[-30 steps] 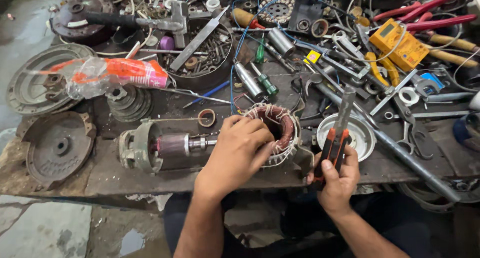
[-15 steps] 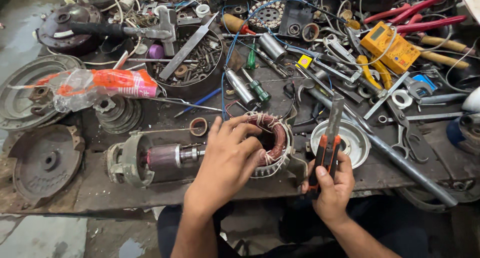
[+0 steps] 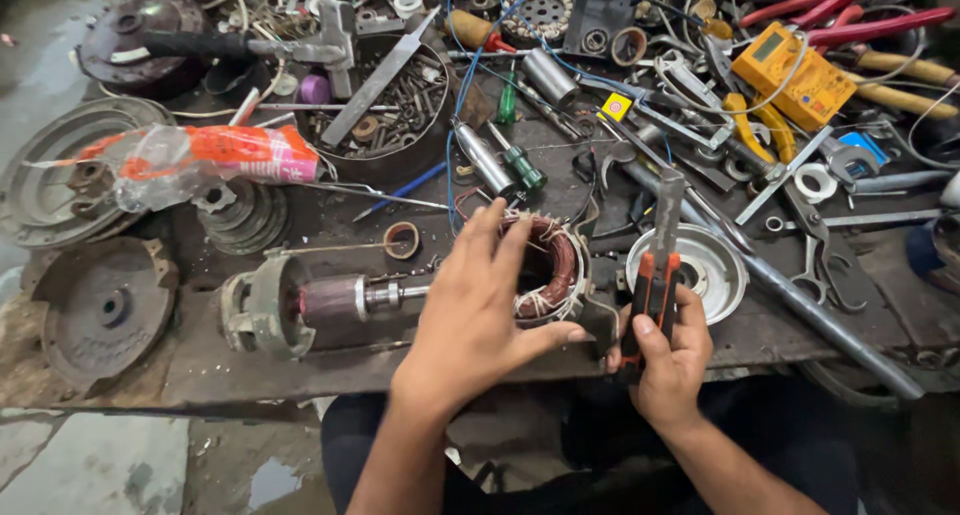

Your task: The person uses a utility knife to cut and trim white binding strings on a copper-wound motor stator. They rotate the stator and repeatedly cut the strings around the winding, occasionally adjusting the stator's position on the workbench.

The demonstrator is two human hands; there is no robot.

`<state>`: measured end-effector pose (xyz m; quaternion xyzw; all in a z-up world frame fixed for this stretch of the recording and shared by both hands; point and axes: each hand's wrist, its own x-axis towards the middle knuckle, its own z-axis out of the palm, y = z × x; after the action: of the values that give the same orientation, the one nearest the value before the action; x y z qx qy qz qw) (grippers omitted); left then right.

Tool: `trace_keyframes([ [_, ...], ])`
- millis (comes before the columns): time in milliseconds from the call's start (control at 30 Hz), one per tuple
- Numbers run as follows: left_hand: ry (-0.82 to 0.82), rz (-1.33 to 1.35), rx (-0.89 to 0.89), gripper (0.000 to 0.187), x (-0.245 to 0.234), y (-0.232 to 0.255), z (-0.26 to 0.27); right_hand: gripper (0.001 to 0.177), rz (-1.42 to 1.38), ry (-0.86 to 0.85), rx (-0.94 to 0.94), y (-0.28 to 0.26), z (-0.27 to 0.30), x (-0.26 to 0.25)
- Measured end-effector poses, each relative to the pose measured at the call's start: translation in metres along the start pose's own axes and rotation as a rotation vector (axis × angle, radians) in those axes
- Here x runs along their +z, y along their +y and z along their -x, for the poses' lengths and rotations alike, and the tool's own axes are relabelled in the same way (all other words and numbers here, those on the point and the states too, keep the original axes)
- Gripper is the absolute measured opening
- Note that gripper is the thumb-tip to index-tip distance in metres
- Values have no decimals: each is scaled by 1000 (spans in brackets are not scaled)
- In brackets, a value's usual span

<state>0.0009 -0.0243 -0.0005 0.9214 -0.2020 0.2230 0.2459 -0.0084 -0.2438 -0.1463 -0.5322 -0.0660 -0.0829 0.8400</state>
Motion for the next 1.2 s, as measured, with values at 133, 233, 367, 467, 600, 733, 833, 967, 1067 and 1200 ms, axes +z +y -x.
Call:
trace_keyframes([
  [133, -57, -19, -100, 108, 9, 2, -2, 39, 36, -18, 74, -4, -3, -1],
  [233, -62, -21, -106, 99, 9, 4, -1, 37, 77, -5, 82, -4, -4, -1],
  [367, -32, -32, -108, 94, 1, 9, 0, 39, 92, -35, 59, -5, -4, 1],
  [467, -33, -37, -129, 87, -2, 13, 2, 45, 64, -89, 40, -8, -4, -1],
  [600, 3, -65, -111, 80, -2, 10, 6, 47, 77, -118, 28, -3, -8, -5],
  [733, 23, -66, -89, 79, 1, 5, 5, 53, 221, -56, 40, 0, -4, -8],
  [833, -5, -48, -115, 81, 0, 0, -2, 67, 331, -135, 26, -5, -6, -10],
  [967, 23, 51, -91, 93, -6, -14, 3, 79, 521, -222, -144, -6, -7, -12],
  [1067, 3, 110, -66, 101, -9, -25, 11, 75, 632, -167, -142, -2, -5, -9],
  [1200, -11, 95, -64, 101, -5, -29, 8, 65, 610, -127, -145, 4, -3, -9],
])
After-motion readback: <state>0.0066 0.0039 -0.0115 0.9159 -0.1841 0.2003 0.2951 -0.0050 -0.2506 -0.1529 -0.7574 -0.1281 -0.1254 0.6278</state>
